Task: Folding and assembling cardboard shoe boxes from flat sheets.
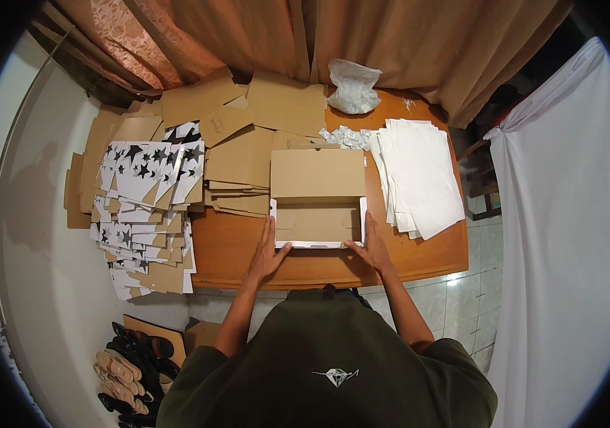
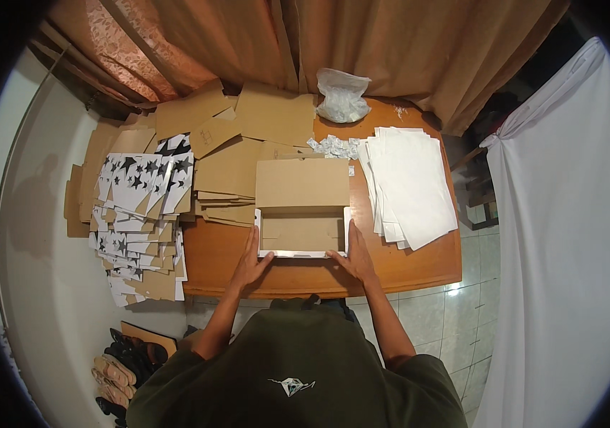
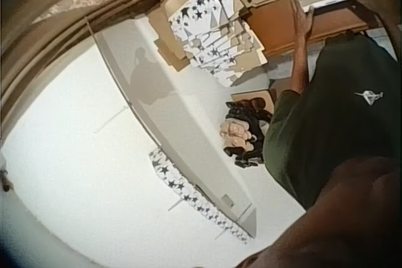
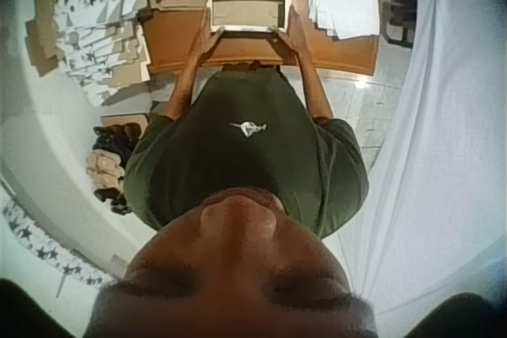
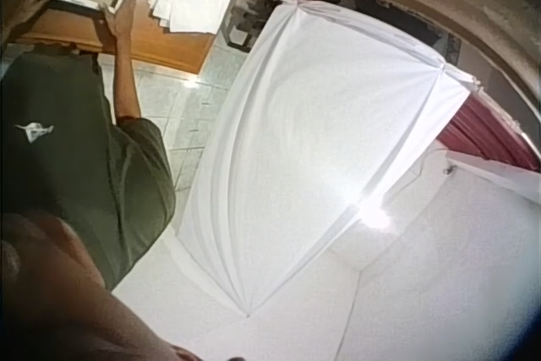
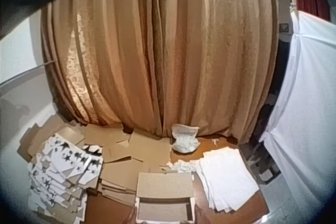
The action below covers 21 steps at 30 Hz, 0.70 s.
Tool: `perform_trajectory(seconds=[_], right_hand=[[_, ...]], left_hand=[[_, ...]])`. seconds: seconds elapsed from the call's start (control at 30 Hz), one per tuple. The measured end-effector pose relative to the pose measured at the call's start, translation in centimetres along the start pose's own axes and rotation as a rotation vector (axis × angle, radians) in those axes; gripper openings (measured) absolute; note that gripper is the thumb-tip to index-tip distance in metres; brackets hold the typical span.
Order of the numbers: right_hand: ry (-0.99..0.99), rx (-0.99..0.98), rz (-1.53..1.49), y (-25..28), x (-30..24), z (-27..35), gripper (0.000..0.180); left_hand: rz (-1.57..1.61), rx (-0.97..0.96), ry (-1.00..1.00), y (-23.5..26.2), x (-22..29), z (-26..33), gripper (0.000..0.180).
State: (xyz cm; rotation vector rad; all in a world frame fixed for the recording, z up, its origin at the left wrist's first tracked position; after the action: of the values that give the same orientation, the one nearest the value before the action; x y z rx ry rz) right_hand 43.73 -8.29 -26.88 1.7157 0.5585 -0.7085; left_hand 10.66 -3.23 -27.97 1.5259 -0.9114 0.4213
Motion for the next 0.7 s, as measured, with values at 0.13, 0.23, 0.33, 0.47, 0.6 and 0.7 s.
perform_trajectory(seconds=[0.13, 0.23, 0.33, 0.47, 0.6, 0.7], right_hand=[[0.0, 0.021, 0.025, -1.2, 0.4, 0.5, 0.102], [-0.022, -0.018, 0.09, -1.1, 0.5, 0.4, 0.096], [-0.018, -0.011, 0.142, -1.1, 0.4, 0.3, 0.096], [-0.049, -0.045, 0.142, -0.7, 1.3, 0.4, 0.095], [-0.132, 0.024, -0.052, 2.2, 0.9, 0.2, 0.099], [-0.196, 0.067, -0.062, 5.7, 2.4, 0.0, 0.097]], left_hand=[[-0.1, -0.021, 0.071, -1.0, 0.0, 0.6, 0.071], [-0.359, -0.152, 0.17, -1.0, 1.3, 0.3, 0.07], [-0.439, -0.131, 0.134, -1.5, 0.7, 0.7, 0.07], [-0.557, -0.18, 0.118, -1.4, 1.5, -0.4, 0.073], [-0.438, -0.072, 0.194, 0.0, 5.2, -2.5, 0.079], [-0.059, 0.174, -0.003, -0.1, 8.8, -4.9, 0.08]])
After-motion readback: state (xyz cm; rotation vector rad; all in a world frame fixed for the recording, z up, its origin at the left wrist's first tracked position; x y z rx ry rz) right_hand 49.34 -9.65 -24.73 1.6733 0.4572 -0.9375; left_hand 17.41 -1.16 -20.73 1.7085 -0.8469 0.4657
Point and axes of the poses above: each hand's wrist, its own z-axis away from the middle knuckle, its own y-axis out of the back of the hand, x = y × z, the point moved 2 cm from there along -z, towards the middle knuckle, and after that the axes turned 12 degrees about x, right-handed, at the moved point
